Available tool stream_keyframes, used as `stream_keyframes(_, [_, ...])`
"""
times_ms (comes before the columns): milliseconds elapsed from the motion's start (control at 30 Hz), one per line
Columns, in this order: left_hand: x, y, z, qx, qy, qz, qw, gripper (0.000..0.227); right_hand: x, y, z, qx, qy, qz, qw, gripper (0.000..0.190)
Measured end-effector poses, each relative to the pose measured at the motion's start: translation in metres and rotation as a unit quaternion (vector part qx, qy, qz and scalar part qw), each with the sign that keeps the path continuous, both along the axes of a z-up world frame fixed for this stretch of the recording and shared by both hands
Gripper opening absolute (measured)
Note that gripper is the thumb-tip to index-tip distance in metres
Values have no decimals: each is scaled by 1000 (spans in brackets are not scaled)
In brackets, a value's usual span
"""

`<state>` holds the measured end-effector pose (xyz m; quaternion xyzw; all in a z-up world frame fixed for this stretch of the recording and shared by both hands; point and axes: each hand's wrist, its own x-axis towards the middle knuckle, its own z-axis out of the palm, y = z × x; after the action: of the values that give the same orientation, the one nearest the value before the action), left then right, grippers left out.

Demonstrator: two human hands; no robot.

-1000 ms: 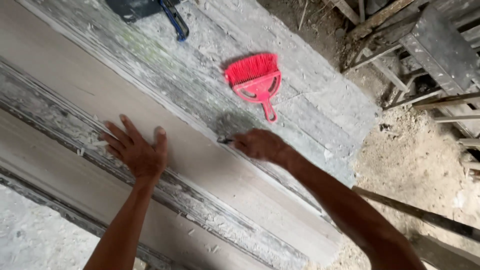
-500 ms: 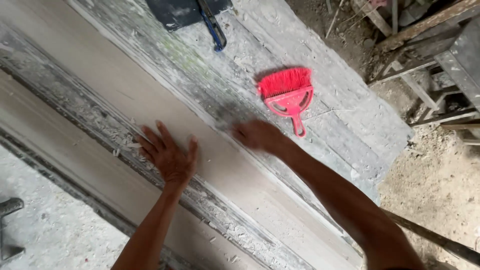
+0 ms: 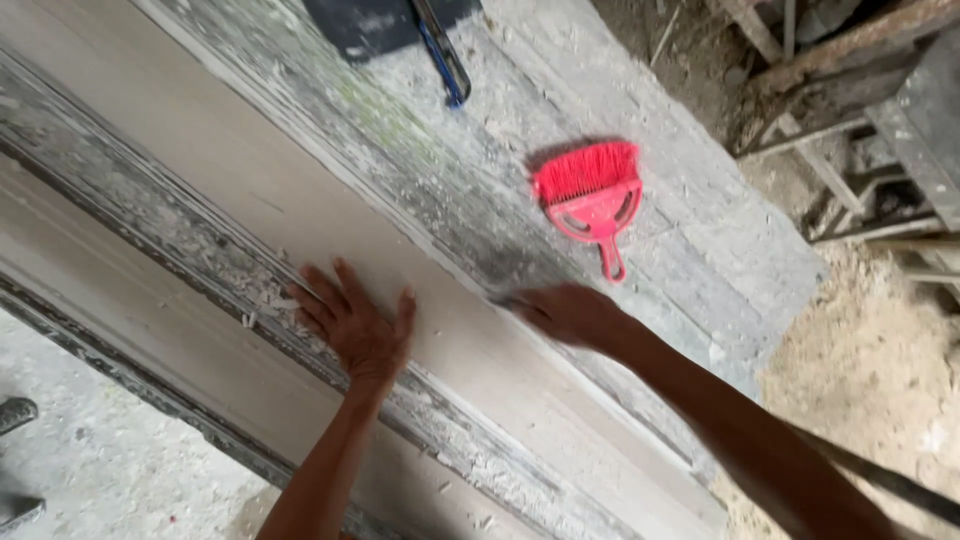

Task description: Using a small blade and scraper to clean up and define details on a plaster or cement molding strip.

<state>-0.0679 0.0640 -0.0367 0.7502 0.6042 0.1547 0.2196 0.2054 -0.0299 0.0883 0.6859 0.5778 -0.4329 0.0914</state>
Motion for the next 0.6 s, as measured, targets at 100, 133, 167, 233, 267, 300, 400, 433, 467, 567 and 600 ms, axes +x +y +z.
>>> stream_keyframes(100, [-3,-9,-3,-16,-3,-10,1000,110,-15,60,-18,84,-38,36,995,38])
stream_keyframes(133, [-5,-13,-3,-19,-2,-5,1000,109,-14,52,-24,98,-33,34,994,38])
stream_keyframes(167, [-3,-6,-3,-14,-5,1,1000,108,-10,56,-29,120,-30,33,992,37])
stream_keyframes(233, [1,-2,-8,9,-8,-3,1000,108,2,7,-21,102,-35,37,993,40])
stream_keyframes(267, [-1,-4,-11,29,-8,-5,1000,108,5,-20,-18,78,-37,43,995,44])
stream_keyframes(300, [-3,-7,-9,25,-4,-5,1000,108,13,-55,-26,75,-34,43,996,44])
stream_keyframes(400, [5,6,-8,25,-22,6,999,109,31,-66,-34,15,-36,-4,999,44])
stream_keyframes(433, [3,2,-8,36,-10,5,999,108,15,-33,-23,17,-40,7,999,46])
stream_keyframes(467, [2,-3,-9,47,2,3,999,107,-1,-2,-11,19,-43,19,999,47])
stream_keyframes(567, [2,-5,-4,43,-10,8,999,106,-23,101,-43,143,-46,59,987,49])
stream_keyframes(600, [-1,-7,0,50,-10,14,999,106,-26,117,-39,151,-45,65,985,49])
